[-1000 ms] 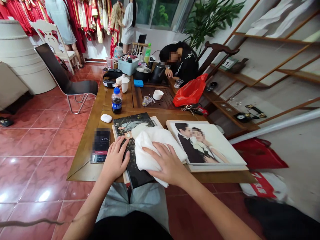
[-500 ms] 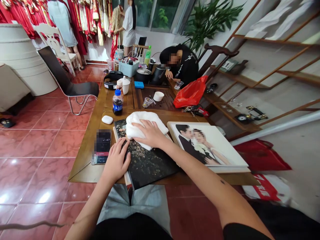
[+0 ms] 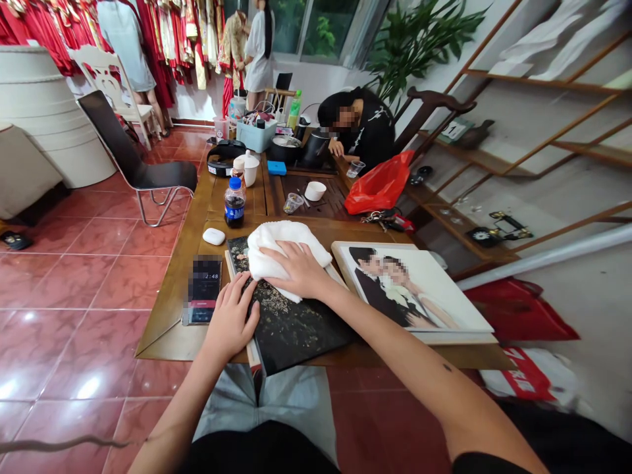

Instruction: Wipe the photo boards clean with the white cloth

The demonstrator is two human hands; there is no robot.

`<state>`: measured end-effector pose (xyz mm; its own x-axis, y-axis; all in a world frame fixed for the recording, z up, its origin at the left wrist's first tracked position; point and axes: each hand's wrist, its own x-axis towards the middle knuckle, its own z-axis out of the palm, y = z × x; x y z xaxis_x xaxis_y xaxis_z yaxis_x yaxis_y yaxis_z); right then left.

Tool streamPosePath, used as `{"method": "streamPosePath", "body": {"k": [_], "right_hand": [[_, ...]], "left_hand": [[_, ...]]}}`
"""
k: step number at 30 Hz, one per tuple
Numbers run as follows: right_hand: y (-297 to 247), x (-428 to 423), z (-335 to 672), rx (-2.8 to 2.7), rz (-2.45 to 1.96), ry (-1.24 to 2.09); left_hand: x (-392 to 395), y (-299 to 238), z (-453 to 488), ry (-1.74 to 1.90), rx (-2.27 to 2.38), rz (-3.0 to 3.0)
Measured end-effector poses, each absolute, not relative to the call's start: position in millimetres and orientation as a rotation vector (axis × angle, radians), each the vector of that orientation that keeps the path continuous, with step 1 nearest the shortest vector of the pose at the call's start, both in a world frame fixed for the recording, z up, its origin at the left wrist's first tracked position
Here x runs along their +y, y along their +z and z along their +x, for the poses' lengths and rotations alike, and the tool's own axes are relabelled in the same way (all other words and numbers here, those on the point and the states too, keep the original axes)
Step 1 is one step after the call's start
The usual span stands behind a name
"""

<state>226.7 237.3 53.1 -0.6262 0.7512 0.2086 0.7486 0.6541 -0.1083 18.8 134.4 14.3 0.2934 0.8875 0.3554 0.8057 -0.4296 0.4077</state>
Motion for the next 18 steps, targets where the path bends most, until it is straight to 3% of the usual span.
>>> {"method": "streamPosePath", "body": {"k": [18], "right_hand": [[34.3,109.0,286.4,-2.688,-1.068,-0.141]], "left_hand": [[133.2,15.8,19.9,0.802,1.597,2.395]]}}
